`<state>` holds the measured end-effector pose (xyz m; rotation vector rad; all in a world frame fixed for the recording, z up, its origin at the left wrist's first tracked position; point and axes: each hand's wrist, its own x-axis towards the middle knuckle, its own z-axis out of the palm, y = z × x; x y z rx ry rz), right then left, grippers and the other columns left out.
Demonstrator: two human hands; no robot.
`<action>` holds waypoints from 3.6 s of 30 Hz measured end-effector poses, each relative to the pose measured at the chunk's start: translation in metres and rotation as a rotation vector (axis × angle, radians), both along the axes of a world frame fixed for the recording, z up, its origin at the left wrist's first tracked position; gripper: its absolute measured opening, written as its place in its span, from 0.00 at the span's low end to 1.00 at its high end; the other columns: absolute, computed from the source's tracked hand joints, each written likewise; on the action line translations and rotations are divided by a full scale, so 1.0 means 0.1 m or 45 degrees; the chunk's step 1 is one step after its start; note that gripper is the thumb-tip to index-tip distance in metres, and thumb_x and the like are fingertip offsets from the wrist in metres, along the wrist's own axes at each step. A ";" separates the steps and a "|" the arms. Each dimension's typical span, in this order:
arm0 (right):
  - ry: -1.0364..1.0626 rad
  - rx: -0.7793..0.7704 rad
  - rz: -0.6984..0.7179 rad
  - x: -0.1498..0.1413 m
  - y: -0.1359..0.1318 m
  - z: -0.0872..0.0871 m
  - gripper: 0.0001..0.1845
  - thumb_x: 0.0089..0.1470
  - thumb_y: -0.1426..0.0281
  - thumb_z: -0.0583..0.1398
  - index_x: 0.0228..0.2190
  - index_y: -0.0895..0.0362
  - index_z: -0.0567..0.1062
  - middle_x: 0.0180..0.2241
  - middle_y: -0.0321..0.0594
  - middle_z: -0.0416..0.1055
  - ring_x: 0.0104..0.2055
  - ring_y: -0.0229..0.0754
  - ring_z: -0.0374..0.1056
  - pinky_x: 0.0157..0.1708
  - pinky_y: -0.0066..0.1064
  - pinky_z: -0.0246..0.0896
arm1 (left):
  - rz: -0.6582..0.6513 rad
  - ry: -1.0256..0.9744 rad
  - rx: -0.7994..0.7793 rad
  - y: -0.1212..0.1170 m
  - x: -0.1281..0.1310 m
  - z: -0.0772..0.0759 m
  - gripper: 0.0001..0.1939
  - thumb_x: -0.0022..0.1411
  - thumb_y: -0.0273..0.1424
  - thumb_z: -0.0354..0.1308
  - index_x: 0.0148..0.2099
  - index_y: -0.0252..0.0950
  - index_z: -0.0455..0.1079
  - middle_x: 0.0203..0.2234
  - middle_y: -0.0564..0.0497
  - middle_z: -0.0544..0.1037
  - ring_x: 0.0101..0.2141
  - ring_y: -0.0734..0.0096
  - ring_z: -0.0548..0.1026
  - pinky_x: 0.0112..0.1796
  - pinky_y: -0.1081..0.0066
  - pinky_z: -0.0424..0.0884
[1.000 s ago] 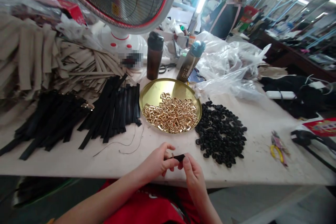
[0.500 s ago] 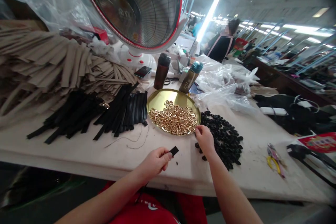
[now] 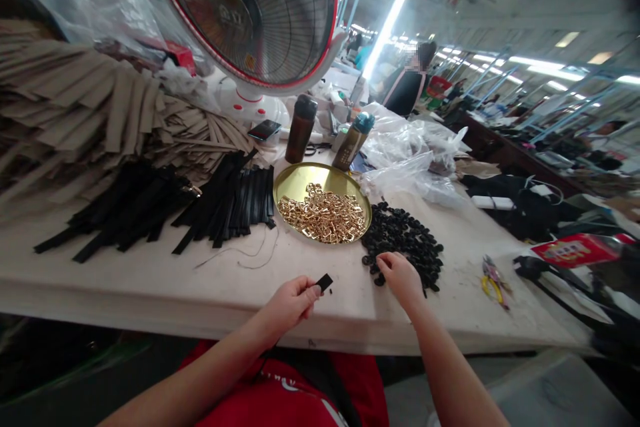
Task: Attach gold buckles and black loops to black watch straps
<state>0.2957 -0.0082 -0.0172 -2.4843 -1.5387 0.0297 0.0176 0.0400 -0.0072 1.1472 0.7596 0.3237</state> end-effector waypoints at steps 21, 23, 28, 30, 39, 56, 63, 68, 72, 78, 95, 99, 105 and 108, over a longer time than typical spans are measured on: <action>-0.068 -0.234 0.076 -0.19 0.28 -0.02 0.09 0.51 0.72 0.53 0.25 0.57 0.73 0.29 0.42 0.69 0.31 0.41 0.65 0.30 0.30 0.50 | -0.089 0.076 0.062 0.12 0.10 -0.01 0.13 0.54 0.41 0.48 0.30 0.35 0.59 0.13 0.61 0.60 0.15 0.81 0.54 0.20 0.77 0.51; 0.012 -0.194 0.068 -0.18 0.29 0.01 0.09 0.50 0.73 0.53 0.25 0.58 0.72 0.29 0.43 0.69 0.32 0.43 0.65 0.32 0.32 0.51 | -0.095 0.084 0.064 0.13 0.11 -0.02 0.12 0.54 0.41 0.48 0.30 0.35 0.59 0.13 0.61 0.60 0.15 0.81 0.54 0.20 0.77 0.51; 0.395 -0.042 0.055 -0.35 0.20 0.18 0.12 0.55 0.68 0.49 0.33 0.59 0.70 0.29 0.41 0.70 0.30 0.40 0.65 0.30 0.30 0.57 | -0.078 0.065 0.115 0.18 0.15 0.03 0.13 0.55 0.40 0.48 0.30 0.35 0.59 0.13 0.61 0.60 0.16 0.80 0.55 0.20 0.77 0.52; 0.909 0.115 0.042 -0.55 0.13 0.26 0.13 0.53 0.64 0.51 0.36 0.57 0.69 0.26 0.37 0.69 0.27 0.37 0.64 0.28 0.29 0.57 | -0.041 0.023 0.188 0.20 0.19 0.09 0.13 0.55 0.40 0.48 0.30 0.34 0.60 0.13 0.60 0.62 0.16 0.80 0.56 0.21 0.77 0.53; 1.839 0.442 -0.105 -1.13 -0.09 0.33 0.18 0.41 0.61 0.64 0.35 0.56 0.74 0.22 0.34 0.67 0.24 0.34 0.59 0.27 0.28 0.56 | -0.080 0.056 0.371 0.16 0.16 0.20 0.14 0.56 0.40 0.47 0.30 0.33 0.63 0.15 0.58 0.62 0.18 0.79 0.58 0.21 0.77 0.55; 2.053 0.584 -0.332 -1.28 -0.30 0.18 0.12 0.38 0.63 0.66 0.25 0.56 0.72 0.22 0.32 0.68 0.23 0.32 0.62 0.27 0.26 0.61 | -0.184 0.234 0.802 0.01 0.08 0.18 0.14 0.58 0.36 0.45 0.32 0.35 0.69 0.19 0.55 0.68 0.21 0.76 0.63 0.23 0.76 0.53; 1.484 0.608 -0.111 -1.32 -0.28 0.22 0.10 0.43 0.62 0.63 0.26 0.56 0.72 0.24 0.35 0.69 0.28 0.36 0.63 0.31 0.29 0.59 | -0.194 0.286 0.877 0.03 0.08 0.25 0.14 0.58 0.34 0.45 0.31 0.36 0.70 0.19 0.54 0.69 0.22 0.74 0.63 0.23 0.76 0.53; 2.077 0.589 -0.311 -1.32 -0.27 0.17 0.13 0.40 0.64 0.65 0.31 0.53 0.73 0.26 0.32 0.71 0.24 0.31 0.64 0.27 0.25 0.62 | -0.206 0.231 0.862 0.04 0.11 0.24 0.13 0.58 0.33 0.45 0.31 0.35 0.69 0.18 0.55 0.68 0.21 0.75 0.63 0.22 0.76 0.52; 2.319 0.564 -0.412 -1.39 -0.30 0.10 0.10 0.38 0.67 0.66 0.26 0.54 0.73 0.27 0.32 0.72 0.27 0.33 0.66 0.30 0.26 0.64 | -0.196 0.309 0.896 0.01 0.13 0.17 0.12 0.58 0.33 0.45 0.29 0.35 0.68 0.20 0.53 0.70 0.22 0.74 0.65 0.23 0.75 0.53; 2.307 0.671 -0.458 -1.48 -0.37 0.00 0.08 0.41 0.66 0.65 0.25 0.54 0.72 0.25 0.31 0.70 0.24 0.33 0.64 0.26 0.26 0.63 | -0.200 0.185 0.774 -0.07 0.10 0.13 0.11 0.55 0.29 0.47 0.42 0.35 0.64 0.29 0.50 0.74 0.30 0.69 0.69 0.29 0.74 0.61; 2.244 0.634 -0.257 -1.57 -0.52 -0.01 0.14 0.48 0.57 0.58 0.25 0.55 0.73 0.23 0.34 0.68 0.25 0.35 0.60 0.29 0.28 0.60 | -0.170 0.152 0.502 -0.11 0.00 0.13 0.14 0.54 0.30 0.48 0.45 0.34 0.56 0.24 0.54 0.74 0.21 0.75 0.69 0.24 0.76 0.62; 2.372 0.588 -0.274 -1.53 -0.56 -0.03 0.10 0.46 0.61 0.61 0.29 0.54 0.74 0.26 0.34 0.69 0.24 0.33 0.60 0.26 0.27 0.60 | -0.220 0.327 0.662 -0.09 -0.04 0.20 0.12 0.54 0.36 0.50 0.39 0.35 0.61 0.21 0.54 0.72 0.22 0.73 0.69 0.22 0.76 0.60; 2.660 0.330 -0.281 -1.52 -0.60 -0.06 0.08 0.44 0.66 0.62 0.29 0.55 0.74 0.24 0.34 0.67 0.23 0.32 0.59 0.23 0.25 0.60 | -0.250 0.537 0.934 -0.10 -0.02 0.21 0.14 0.54 0.41 0.50 0.36 0.37 0.66 0.28 0.51 0.74 0.29 0.68 0.71 0.27 0.73 0.61; 2.731 0.296 -0.326 -1.49 -0.60 -0.05 0.06 0.44 0.67 0.63 0.28 0.56 0.74 0.24 0.34 0.67 0.23 0.32 0.60 0.24 0.25 0.60 | -0.329 0.467 0.882 -0.05 -0.03 0.21 0.15 0.54 0.41 0.50 0.37 0.36 0.68 0.29 0.51 0.75 0.30 0.68 0.71 0.29 0.74 0.62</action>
